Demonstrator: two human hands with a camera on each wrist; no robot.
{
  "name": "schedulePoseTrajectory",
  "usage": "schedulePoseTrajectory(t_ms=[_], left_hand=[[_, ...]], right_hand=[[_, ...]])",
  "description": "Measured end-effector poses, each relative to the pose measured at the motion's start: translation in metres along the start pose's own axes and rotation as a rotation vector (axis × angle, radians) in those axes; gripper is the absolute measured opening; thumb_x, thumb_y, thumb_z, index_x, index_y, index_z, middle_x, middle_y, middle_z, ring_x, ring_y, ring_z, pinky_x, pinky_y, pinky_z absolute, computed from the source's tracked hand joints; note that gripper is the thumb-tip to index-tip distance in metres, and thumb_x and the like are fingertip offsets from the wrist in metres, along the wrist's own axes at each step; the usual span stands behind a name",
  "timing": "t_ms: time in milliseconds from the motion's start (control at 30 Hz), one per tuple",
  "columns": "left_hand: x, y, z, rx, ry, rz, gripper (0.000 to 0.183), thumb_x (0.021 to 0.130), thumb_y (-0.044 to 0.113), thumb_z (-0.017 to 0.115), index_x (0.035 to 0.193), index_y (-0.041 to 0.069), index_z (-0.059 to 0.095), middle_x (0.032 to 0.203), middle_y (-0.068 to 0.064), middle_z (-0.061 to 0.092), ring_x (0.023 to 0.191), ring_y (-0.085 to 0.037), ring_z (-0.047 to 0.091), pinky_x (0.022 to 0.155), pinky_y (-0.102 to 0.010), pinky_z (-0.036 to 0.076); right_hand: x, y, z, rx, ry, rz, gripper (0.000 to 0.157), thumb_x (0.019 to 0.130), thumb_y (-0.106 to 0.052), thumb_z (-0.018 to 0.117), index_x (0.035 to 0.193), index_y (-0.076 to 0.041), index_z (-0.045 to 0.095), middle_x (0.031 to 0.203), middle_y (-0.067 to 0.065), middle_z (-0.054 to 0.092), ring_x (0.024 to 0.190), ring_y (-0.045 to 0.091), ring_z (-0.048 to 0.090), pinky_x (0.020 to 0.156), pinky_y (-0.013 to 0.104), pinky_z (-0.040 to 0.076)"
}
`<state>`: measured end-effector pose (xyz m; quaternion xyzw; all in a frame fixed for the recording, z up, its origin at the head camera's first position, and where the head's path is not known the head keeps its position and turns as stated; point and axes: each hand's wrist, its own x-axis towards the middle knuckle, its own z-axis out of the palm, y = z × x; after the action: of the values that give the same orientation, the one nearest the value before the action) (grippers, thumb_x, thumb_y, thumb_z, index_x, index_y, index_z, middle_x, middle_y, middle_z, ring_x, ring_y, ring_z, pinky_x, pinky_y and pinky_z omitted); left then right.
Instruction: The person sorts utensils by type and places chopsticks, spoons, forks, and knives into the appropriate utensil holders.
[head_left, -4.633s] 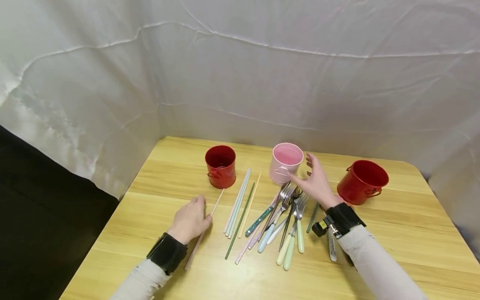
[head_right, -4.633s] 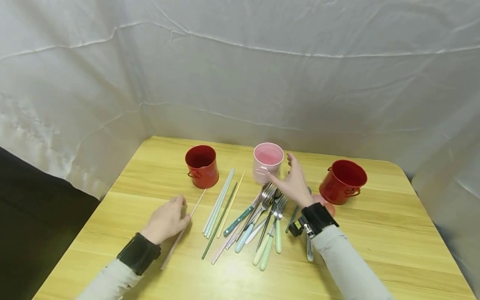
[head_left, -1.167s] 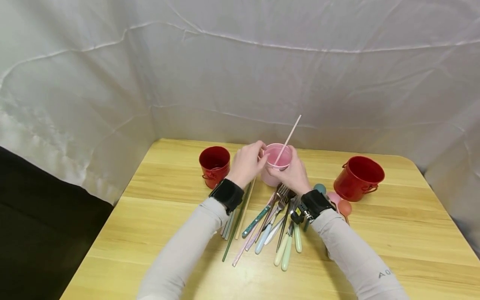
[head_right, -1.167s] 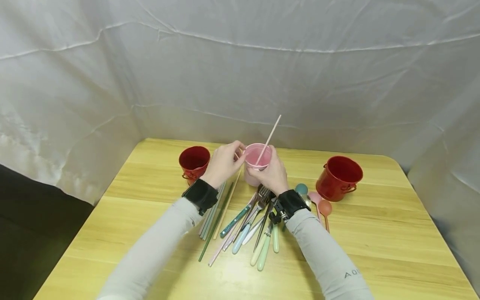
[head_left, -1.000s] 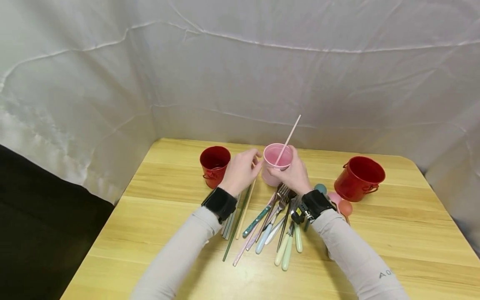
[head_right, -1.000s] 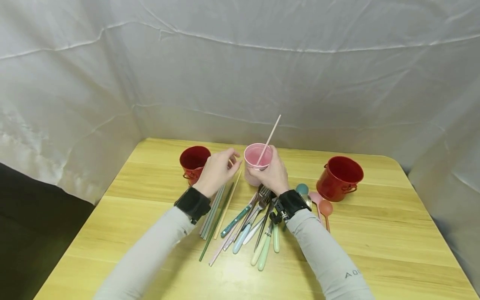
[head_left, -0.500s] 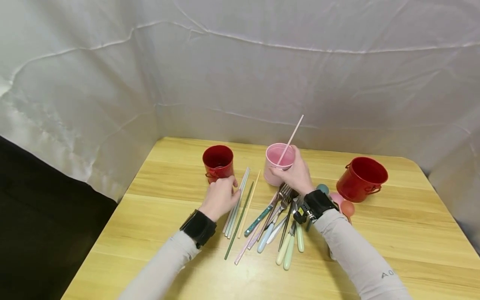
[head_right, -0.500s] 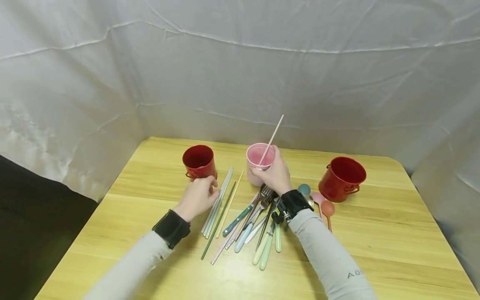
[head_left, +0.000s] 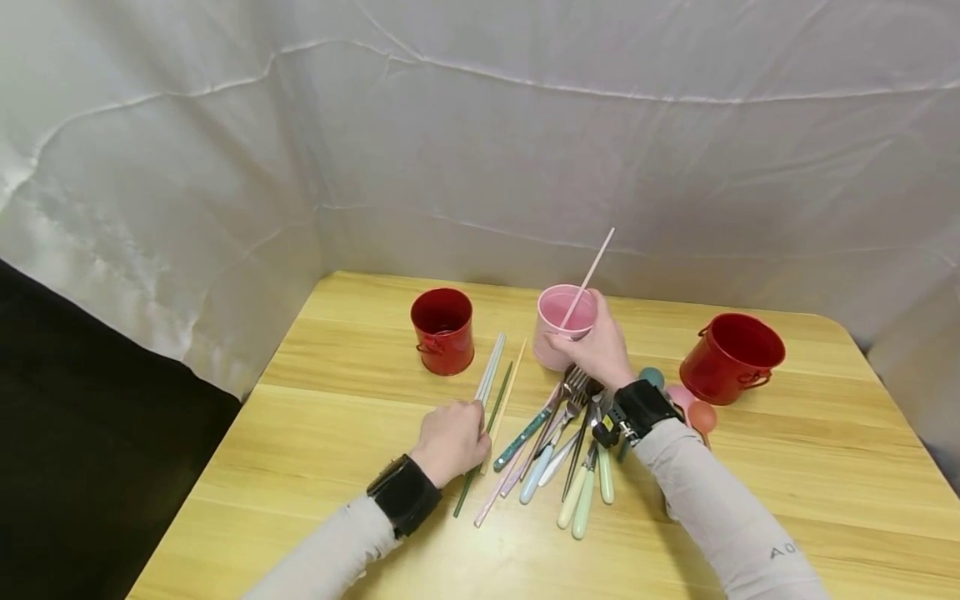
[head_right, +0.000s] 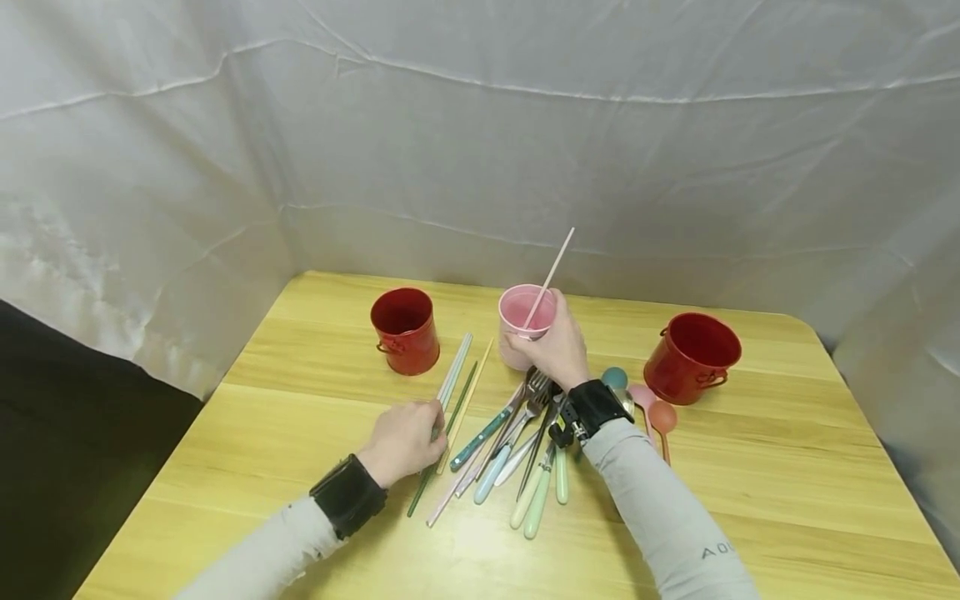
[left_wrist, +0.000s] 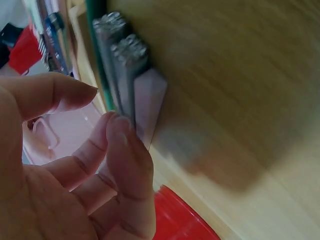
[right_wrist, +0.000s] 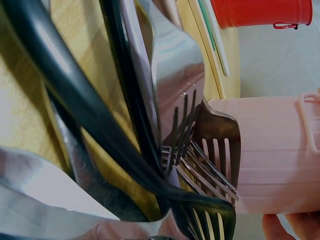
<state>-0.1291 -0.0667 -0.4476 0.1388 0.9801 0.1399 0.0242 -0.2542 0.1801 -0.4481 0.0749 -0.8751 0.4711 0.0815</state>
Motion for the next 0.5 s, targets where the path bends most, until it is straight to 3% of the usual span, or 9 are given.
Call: schedulePoseTrajectory(t_ms=[300,500], left_hand=[[0.004,0.007,0.003,0.079,-0.067,-0.054,0.014,0.084,0.020,0.069,0.088,0.008,0.064,0.085,-0.009,0.070,0.074,-0.030,0.070,0.055,-0.041,0.053],[0.008,0.012,0.004,0.132,-0.057,-0.113,0.013,0.081,0.020,0.073,0.079,0.010,0.066,0.083,-0.009,0.073,0.074,-0.030,0.070,0.055,-0.040,0.052]], right_hand=[[-0.001,0.000,0.001,-0.005,0.008,0.005,0.099,0.075,-0.029,0.088,0.152,-0.011,0.030,0.139,0.020,0.055,0.127,0.039,0.058,0.103,0.056,0.051],[-0.002,-0.001,0.000,-0.021,0.007,0.011,0.101,0.075,-0.030,0.087,0.154,-0.011,0.027,0.140,0.022,0.055,0.127,0.039,0.057,0.104,0.056,0.051]])
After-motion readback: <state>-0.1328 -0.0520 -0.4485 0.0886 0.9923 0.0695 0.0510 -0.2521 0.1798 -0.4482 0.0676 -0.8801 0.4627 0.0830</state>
